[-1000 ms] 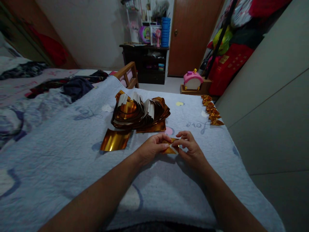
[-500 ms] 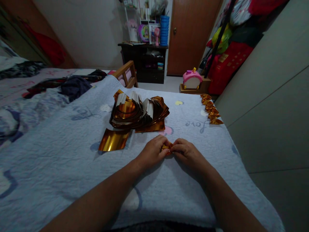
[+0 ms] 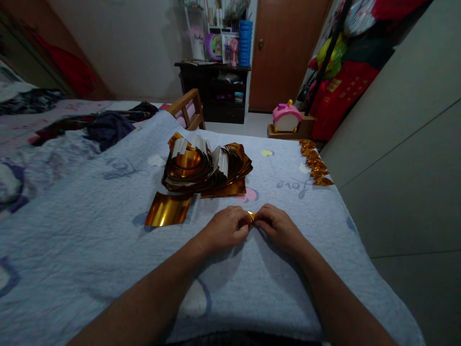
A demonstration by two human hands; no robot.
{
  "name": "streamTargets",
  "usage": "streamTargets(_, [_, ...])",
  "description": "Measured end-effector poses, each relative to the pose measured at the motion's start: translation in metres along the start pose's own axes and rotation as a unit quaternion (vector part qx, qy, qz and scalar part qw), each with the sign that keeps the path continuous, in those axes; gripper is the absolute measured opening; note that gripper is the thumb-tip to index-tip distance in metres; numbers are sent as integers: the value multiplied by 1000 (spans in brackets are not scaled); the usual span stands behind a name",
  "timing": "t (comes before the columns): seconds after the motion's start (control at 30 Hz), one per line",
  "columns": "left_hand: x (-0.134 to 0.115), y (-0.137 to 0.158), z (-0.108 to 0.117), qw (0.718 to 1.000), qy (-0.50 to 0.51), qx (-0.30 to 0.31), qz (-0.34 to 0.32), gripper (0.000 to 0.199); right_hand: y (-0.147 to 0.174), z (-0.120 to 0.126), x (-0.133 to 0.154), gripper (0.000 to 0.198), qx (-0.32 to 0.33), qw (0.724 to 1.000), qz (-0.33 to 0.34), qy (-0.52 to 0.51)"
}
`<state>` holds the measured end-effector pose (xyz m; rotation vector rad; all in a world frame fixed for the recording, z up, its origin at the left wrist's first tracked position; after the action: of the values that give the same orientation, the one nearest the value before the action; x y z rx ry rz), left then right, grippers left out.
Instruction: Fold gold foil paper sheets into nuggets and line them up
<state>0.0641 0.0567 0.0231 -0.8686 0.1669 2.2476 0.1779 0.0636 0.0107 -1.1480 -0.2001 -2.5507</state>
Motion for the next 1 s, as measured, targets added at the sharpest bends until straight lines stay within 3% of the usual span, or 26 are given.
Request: streamTargets(1.0, [13, 2, 3, 999, -23, -14, 24, 13, -1, 2, 0, 11, -28, 998, -23, 45])
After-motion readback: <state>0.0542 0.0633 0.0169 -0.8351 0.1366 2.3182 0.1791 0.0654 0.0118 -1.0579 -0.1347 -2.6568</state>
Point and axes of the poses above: each hand's wrist, its own y-axis away from the middle knuckle, its own z-axis out of the back of the hand, x = y × z, the point moved 9 cm from there along -y, towards the middle knuckle, and after that the axes turned 10 degrees about -z, right-handed, at the moved point
